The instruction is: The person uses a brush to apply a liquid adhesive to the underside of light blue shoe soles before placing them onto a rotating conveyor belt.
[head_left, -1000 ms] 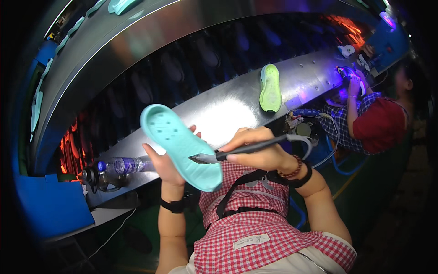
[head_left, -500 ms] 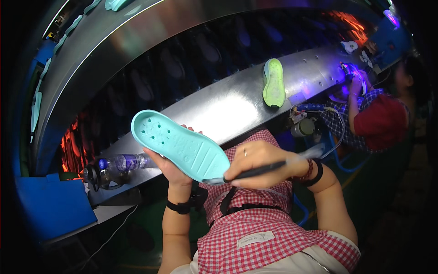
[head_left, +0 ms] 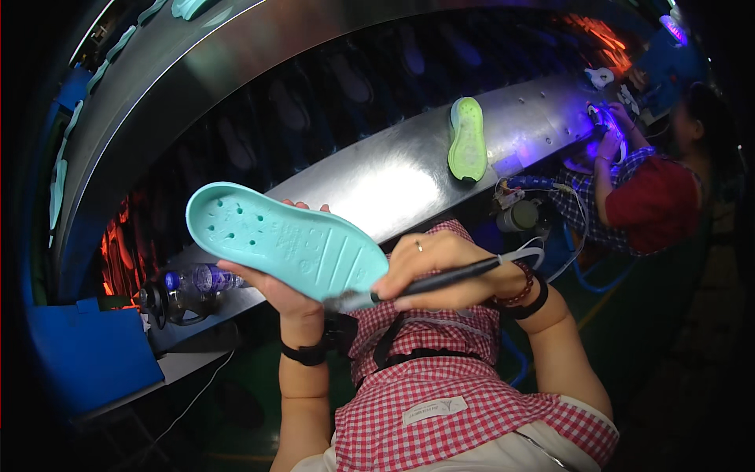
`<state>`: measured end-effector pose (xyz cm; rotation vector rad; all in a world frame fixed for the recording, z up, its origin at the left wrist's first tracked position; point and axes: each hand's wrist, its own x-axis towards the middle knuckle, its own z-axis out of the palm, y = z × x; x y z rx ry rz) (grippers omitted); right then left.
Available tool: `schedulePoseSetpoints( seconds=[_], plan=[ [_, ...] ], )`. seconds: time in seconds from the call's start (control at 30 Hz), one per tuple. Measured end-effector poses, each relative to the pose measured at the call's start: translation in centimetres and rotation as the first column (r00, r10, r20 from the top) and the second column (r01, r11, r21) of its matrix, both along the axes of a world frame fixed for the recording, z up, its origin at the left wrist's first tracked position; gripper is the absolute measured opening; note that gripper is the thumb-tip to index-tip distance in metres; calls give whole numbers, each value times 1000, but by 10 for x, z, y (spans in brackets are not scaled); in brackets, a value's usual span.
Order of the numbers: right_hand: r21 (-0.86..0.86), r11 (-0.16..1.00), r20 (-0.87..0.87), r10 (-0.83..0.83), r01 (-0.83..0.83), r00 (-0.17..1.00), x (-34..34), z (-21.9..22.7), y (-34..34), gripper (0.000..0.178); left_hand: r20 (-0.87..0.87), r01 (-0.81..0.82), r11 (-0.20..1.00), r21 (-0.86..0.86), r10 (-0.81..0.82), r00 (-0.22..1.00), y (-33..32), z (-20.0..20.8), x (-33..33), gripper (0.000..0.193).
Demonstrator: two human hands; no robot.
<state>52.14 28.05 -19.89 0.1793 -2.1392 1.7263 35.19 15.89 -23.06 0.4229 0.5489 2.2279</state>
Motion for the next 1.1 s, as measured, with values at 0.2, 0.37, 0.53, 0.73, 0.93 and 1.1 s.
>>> schedulePoseSetpoints(
  seconds=[0.2,0.37,0.53,0.73,0.93,1.1],
  plan=[
    [-494,869,100,44,11,994,2,-16,8,19,-36,-10,1000,18,10,999,-2,21,-5,85],
    [-869,494,44,33,22,999,-8,-23,-21,18,101,47,998,34,-50,994,-2,29,36,63],
    [-500,860,47,-83,96,995,-1,-15,-29,18,90,181,983,40,-184,979,-6,11,26,61],
    [-385,921,27,-61,67,998,-5,-3,-18,19,156,189,965,182,-218,963,-1,16,24,68],
    [-210,971,-107,-138,113,985,-10,-1,1,19,-43,181,983,-6,-181,982,-4,14,19,73],
    [-144,988,-23,-57,53,998,-4,11,6,19,-207,186,976,-112,-206,956,-7,18,7,71]
  ],
)
